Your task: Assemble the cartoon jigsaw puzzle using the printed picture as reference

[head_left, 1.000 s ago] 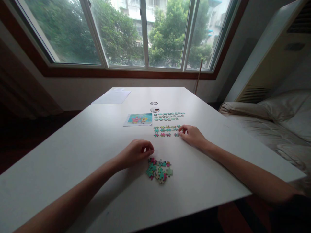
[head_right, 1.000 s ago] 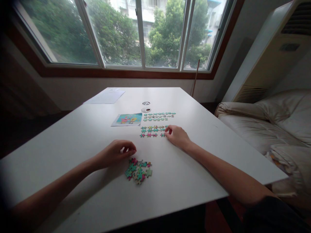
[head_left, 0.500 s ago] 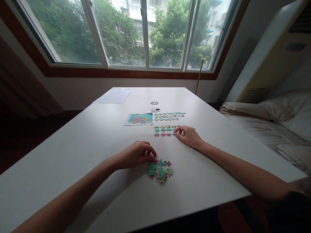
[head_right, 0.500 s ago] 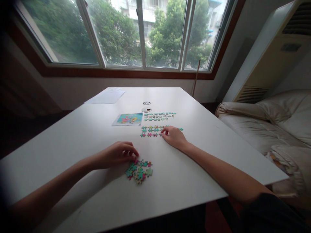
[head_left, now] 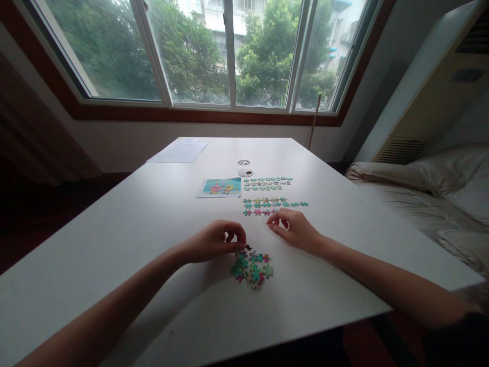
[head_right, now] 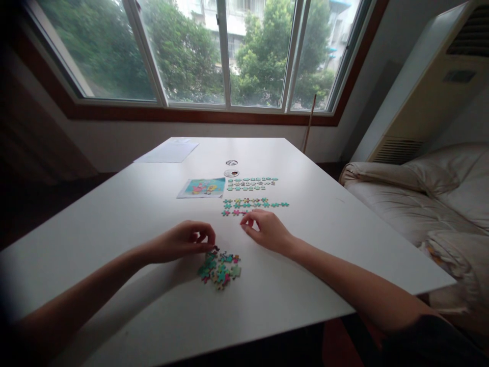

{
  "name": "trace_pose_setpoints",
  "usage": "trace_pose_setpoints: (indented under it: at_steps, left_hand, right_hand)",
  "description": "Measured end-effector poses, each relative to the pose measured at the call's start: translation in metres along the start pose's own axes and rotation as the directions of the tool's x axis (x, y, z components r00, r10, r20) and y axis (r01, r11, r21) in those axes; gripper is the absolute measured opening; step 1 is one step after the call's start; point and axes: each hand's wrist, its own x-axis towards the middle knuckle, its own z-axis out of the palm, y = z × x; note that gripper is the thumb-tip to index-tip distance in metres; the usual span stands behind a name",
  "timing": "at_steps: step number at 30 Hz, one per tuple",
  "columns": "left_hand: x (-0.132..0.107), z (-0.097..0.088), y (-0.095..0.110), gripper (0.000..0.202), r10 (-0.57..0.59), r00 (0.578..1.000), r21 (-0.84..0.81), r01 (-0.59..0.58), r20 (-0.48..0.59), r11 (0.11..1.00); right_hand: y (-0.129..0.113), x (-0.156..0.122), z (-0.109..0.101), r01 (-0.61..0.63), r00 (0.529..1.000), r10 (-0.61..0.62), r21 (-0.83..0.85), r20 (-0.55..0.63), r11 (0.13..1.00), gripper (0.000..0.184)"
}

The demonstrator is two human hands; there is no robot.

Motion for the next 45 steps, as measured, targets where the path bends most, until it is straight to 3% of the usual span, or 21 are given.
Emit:
trace_pose_setpoints:
  at_steps: [6,16,20,25,29,33,38,45]
  left_hand:
    - [0.005,0.005,0.005,0.02,-0.021,0.993,-0.13,0.005,-0.12,0.992]
    - [0.007,0.017,0.012,0.018,-0.002,0.983,-0.134,-0.023,-0.182,0.991]
    - [0.005,0.014,0.007,0.021,-0.008,0.967,-0.071,-0.01,-0.253,0.997]
    - [0.003,0.007,-0.009,0.015,0.036,0.949,0.117,0.001,-0.313,0.993]
    - [0.003,0.004,-0.015,0.013,0.063,0.953,0.192,-0.006,-0.295,0.981]
    - [0.002,0.003,-0.015,0.013,0.084,0.963,0.238,-0.021,-0.258,0.971]
    - [-0.001,-0.001,-0.012,0.013,0.089,0.989,0.278,-0.054,-0.115,0.959]
    - [-0.006,-0.003,-0.01,0.015,0.142,0.989,0.287,-0.146,0.036,0.947]
  right_hand:
    - [-0.028,-0.005,0.003,-0.003,0.996,-0.01,0.133,0.092,0.991,0.012]
    - [-0.031,-0.005,0.006,-0.105,0.99,0.08,0.223,0.118,0.969,0.017]
    - [-0.019,0.0,-0.002,-0.131,0.991,0.131,0.232,0.014,0.964,0.017]
    - [0.015,0.006,-0.014,-0.195,0.964,0.244,0.341,-0.108,0.92,0.026]
    - [0.029,0.008,-0.02,-0.197,0.972,0.228,0.343,-0.051,0.919,0.029]
    - [0.034,0.01,-0.031,-0.218,0.976,0.207,0.213,0.073,0.953,0.03]
    - [0.055,0.013,-0.054,-0.277,0.926,0.262,0.02,0.272,0.961,0.032]
    - [0.078,0.011,-0.064,-0.368,0.868,0.369,-0.069,0.332,0.927,0.036]
